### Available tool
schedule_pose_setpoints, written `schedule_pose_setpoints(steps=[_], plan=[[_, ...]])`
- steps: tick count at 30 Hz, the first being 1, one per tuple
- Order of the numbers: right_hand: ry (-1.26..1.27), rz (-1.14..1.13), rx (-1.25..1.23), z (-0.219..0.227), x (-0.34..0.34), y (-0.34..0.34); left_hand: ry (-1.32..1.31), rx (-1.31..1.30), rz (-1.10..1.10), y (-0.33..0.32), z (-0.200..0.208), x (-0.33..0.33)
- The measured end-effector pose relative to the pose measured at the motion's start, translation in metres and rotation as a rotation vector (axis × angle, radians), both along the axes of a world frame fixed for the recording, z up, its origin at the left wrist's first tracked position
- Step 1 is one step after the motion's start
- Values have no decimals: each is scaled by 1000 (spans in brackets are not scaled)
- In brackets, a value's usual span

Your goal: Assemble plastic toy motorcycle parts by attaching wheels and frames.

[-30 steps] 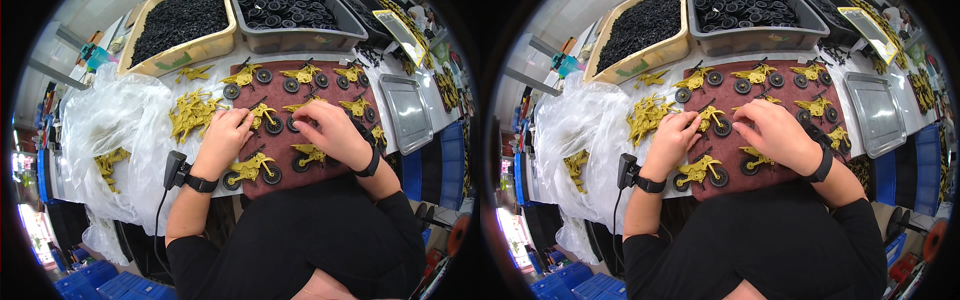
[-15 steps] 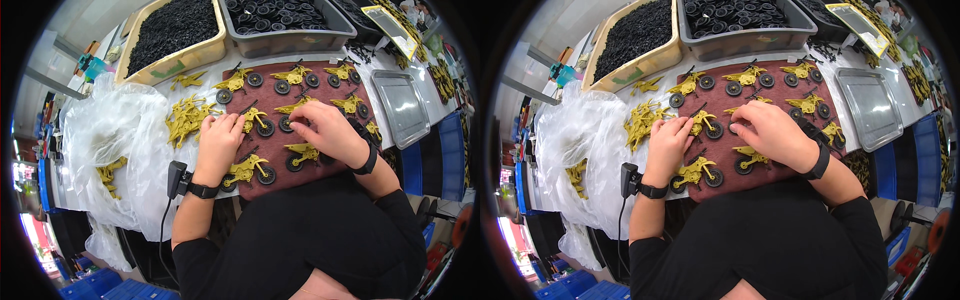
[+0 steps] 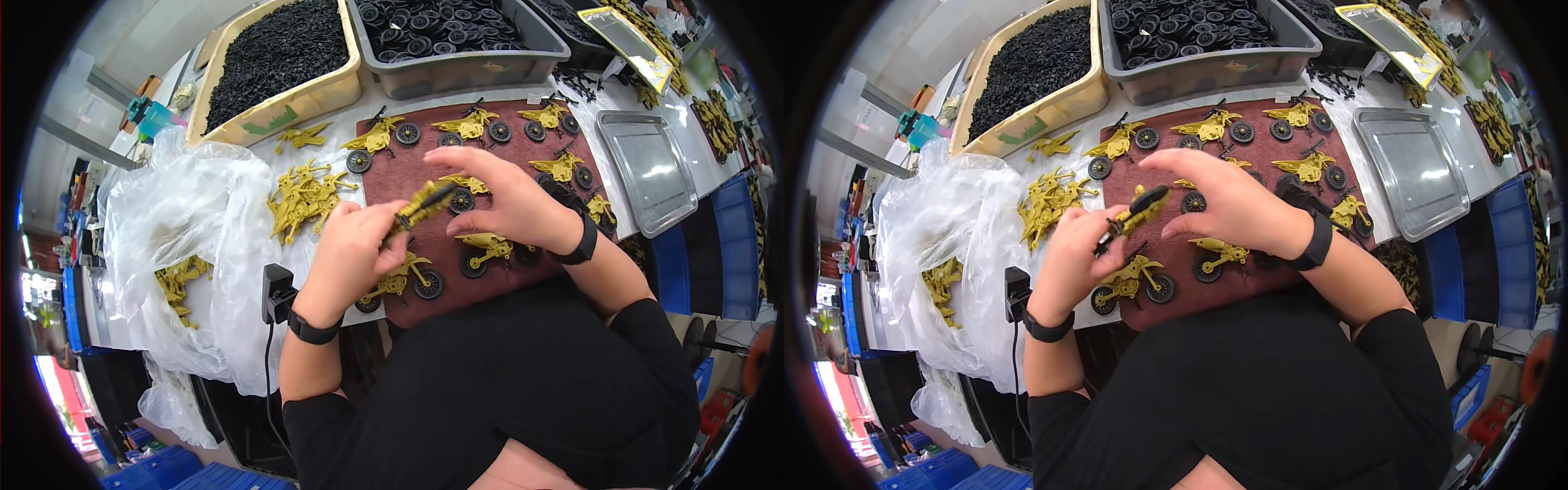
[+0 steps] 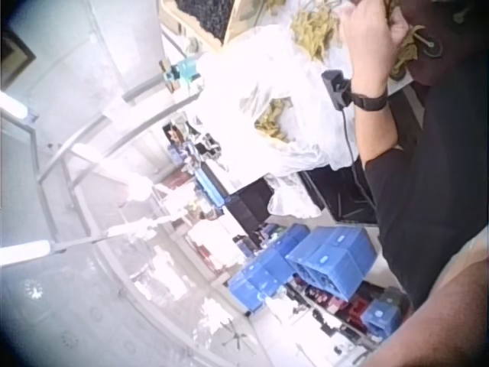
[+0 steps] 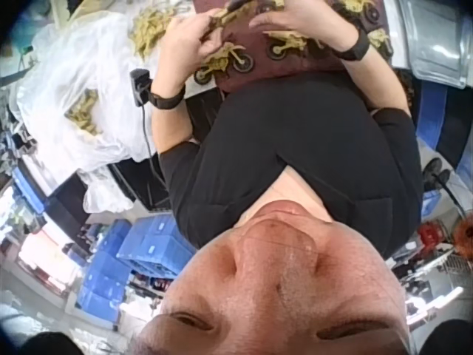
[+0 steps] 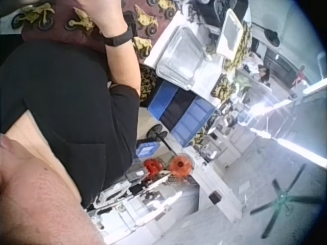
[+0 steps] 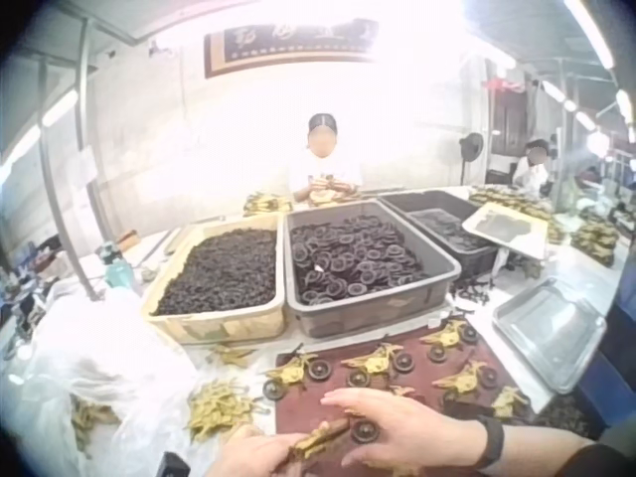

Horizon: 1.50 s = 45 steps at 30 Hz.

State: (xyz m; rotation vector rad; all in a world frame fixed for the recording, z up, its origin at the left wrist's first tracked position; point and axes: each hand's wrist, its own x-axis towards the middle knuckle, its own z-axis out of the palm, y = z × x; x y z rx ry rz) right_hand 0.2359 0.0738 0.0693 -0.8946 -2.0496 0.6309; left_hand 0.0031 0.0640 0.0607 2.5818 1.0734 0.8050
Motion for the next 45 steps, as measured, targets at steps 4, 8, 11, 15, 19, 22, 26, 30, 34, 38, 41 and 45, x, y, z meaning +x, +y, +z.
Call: schedule_pose_setpoints(steps=[4,8,11,15,19,22,26,30,34,38,41,45], plan=[[47,159,-276,-1,2,-4,-134,-79,-62,-13,13,10],[311,196,-443,-2,1,-18,-296,-2,39,-32,16,19],[403,235,-437,-5,2,-28,-378,97,79,-39,11,27],[471,209,-461,-9,4,-36,-419,238,81,-45,14,32],[437,259,-382,-13,10,-36,-405,254,13,-45,17,34],[462,260,-389,-14,10,-38,-395,230,0,-48,21,33],[181,143,-149,7,4,-33,-355,267,48,-42,18,28],[604,-19,-511,-5,-4,-29,-292,493,139,-31,2,24],[442,56,-997,12,5,-30,-270,499,142,-30,-18,17],[553,89,-799,-4,-7,-29,-497,244,157,-32,-23,21],[402,69,-651,7,-10,-31,-971,-437,-47,-41,-28,19],[344,152,-562,2,-13,-32,-1040,-600,-78,-46,-23,15]])
